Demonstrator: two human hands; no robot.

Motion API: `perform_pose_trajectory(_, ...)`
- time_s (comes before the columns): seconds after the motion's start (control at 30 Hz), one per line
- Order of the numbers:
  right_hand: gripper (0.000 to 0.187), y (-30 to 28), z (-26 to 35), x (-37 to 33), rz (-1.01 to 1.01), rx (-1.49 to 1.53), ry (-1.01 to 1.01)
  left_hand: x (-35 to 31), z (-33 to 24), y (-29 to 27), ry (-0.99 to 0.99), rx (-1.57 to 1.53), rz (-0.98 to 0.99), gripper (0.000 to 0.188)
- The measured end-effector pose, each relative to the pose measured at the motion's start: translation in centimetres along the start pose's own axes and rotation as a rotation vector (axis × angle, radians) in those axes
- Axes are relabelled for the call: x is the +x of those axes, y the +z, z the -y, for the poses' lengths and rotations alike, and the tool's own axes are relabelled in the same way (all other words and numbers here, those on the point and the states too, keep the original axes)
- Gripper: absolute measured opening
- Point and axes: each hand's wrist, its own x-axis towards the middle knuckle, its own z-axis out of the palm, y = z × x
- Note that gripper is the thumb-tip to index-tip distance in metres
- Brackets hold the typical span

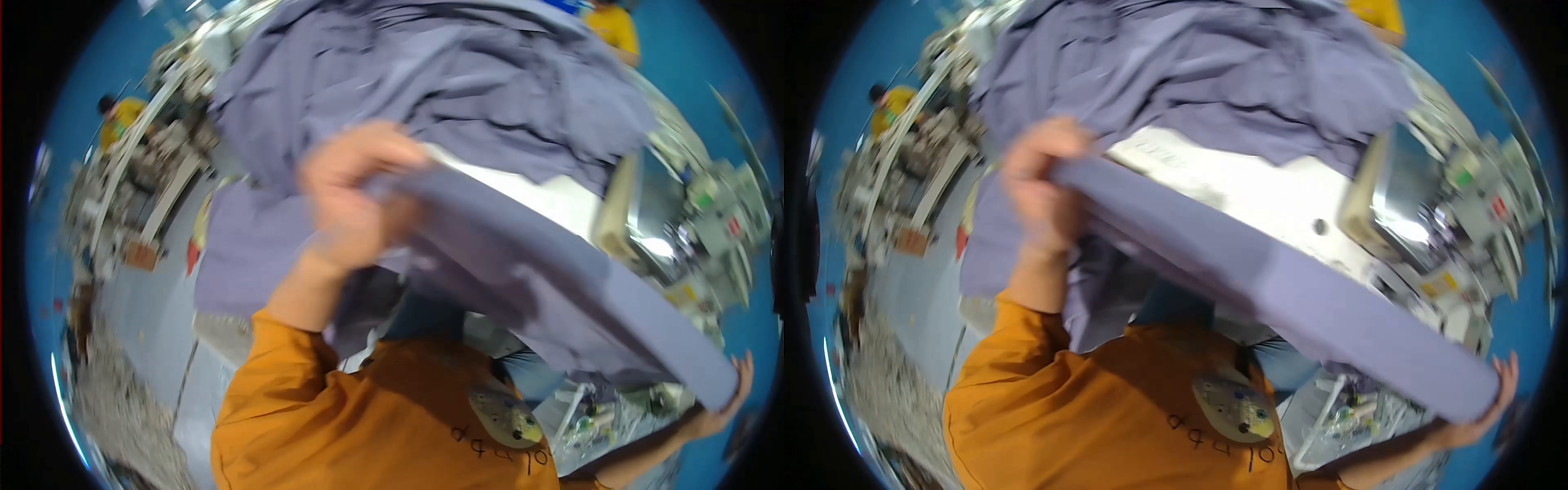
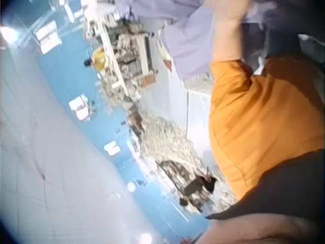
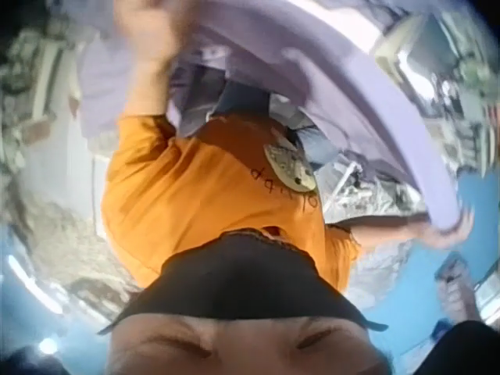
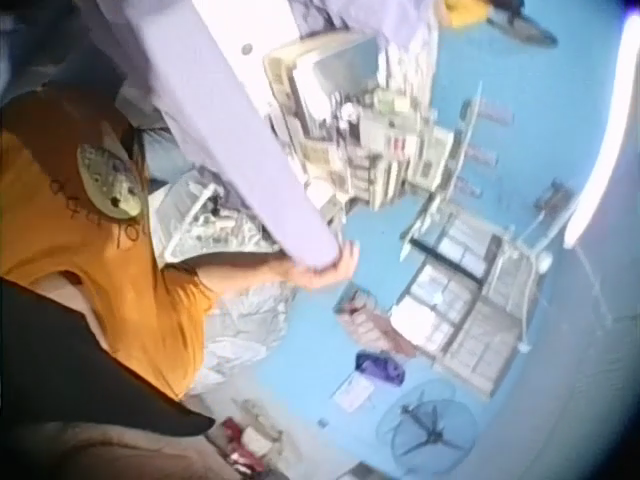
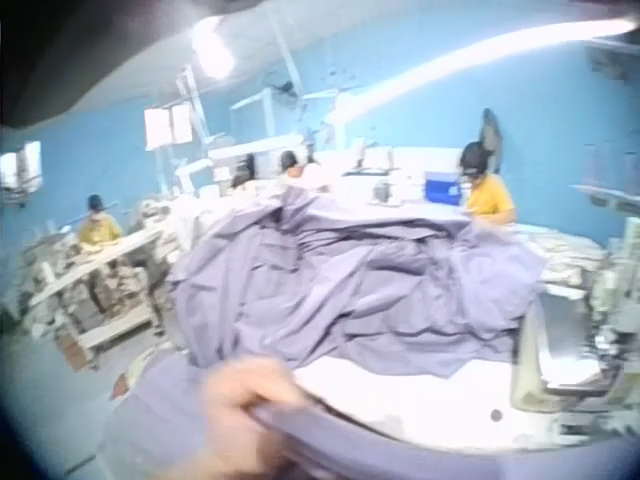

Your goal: Using an overlock sewing machine to join pieces of purple fabric in a factory setting.

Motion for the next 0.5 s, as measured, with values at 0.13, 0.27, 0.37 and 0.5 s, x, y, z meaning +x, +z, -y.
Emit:
perform_pose_trajectory(0.13,0.030,0.5,1.3,-5.3,0.267,0.169,0.421,3.6,2.3,-1.9,-0.261,0.079,-0.381,0.005)
perform_pose_trajectory(0.27,0.025,4.6,1.7,-7.0,0.376,0.524,0.789,6.8,8.9,-1.5,-0.277,0.233,-0.256,0.018)
perform_pose_trajectory(0.37,0.017,8.7,1.8,-5.9,0.282,0.661,0.895,9.5,15.1,-0.2,-0.145,0.593,-0.123,0.016)
perform_pose_trajectory(0.5,0.017,11.7,3.0,-2.9,0.216,0.773,0.818,9.7,18.6,8.0,0.220,1.012,0.087,0.040)
